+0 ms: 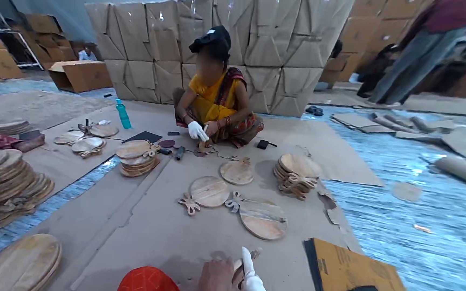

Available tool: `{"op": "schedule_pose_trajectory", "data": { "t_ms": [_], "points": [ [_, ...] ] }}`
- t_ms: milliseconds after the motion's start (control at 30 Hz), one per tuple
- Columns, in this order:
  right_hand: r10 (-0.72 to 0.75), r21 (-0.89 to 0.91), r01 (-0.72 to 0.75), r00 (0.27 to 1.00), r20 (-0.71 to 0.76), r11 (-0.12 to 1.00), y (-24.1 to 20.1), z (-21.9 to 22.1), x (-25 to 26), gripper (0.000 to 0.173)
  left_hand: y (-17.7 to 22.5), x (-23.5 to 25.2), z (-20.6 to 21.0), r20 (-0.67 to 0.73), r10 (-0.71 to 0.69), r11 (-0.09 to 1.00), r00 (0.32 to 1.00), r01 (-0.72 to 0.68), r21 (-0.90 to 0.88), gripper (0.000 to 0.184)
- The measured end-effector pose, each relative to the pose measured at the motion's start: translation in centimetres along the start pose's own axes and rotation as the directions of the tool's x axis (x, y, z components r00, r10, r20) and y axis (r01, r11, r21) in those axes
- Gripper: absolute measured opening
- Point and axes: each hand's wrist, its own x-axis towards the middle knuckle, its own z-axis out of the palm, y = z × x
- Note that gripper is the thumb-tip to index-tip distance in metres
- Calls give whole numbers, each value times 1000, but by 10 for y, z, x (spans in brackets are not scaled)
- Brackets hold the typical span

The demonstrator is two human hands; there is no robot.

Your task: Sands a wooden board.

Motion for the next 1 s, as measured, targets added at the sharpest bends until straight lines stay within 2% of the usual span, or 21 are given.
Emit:
{"op": "schedule_pose_trajectory", "data": {
  "t_ms": [67,133,233,300,367,433,533,633,700,767,867,933,1000],
  "points": [
    [-119,120,122,992,-32,985,17,9,36,61,2,1,4,3,14,1000,1000,-14,25,40],
    [-156,125,148,986,60,981,16,-2,53,63,5,-2,6,-3,20,1000,1000,-20,23,38],
    [-66,-71,73,994,91,995,-7,-23,9,54,-2,-2,7,-26,24,1000,999,-23,4,37],
    [-5,-119,7,1000,14,993,-17,-17,-20,50,-6,2,7,-32,52,999,998,-52,0,35],
    [-3,-38,1,999,-49,999,-9,-3,-14,51,-8,6,8,-2,81,997,997,-81,19,39],
    [-81,85,90,992,-99,992,12,6,24,51,-5,6,9,10,95,994,995,-95,45,39],
    [-174,157,165,984,48,974,27,0,48,60,0,-2,14,11,85,994,996,-86,63,39],
    [-106,19,107,993,-42,994,9,-2,8,60,-3,1,12,-20,63,997,998,-62,44,38],
    [-15,-50,15,1000,-10,999,-5,-4,-18,52,-7,3,12,-25,68,997,997,-68,27,37],
    [-40,30,41,999,-35,999,10,10,12,56,-7,3,11,-24,76,996,997,-74,45,39],
    [-130,136,119,989,71,983,32,11,61,69,-2,0,13,-20,49,996,999,-47,77,41],
    [-91,75,85,992,88,994,23,3,44,69,-4,0,13,-34,21,997,999,-19,76,43],
    [-25,-27,27,996,88,999,1,-13,2,61,-6,3,9,-52,12,998,999,-9,62,46]
  ]
}}
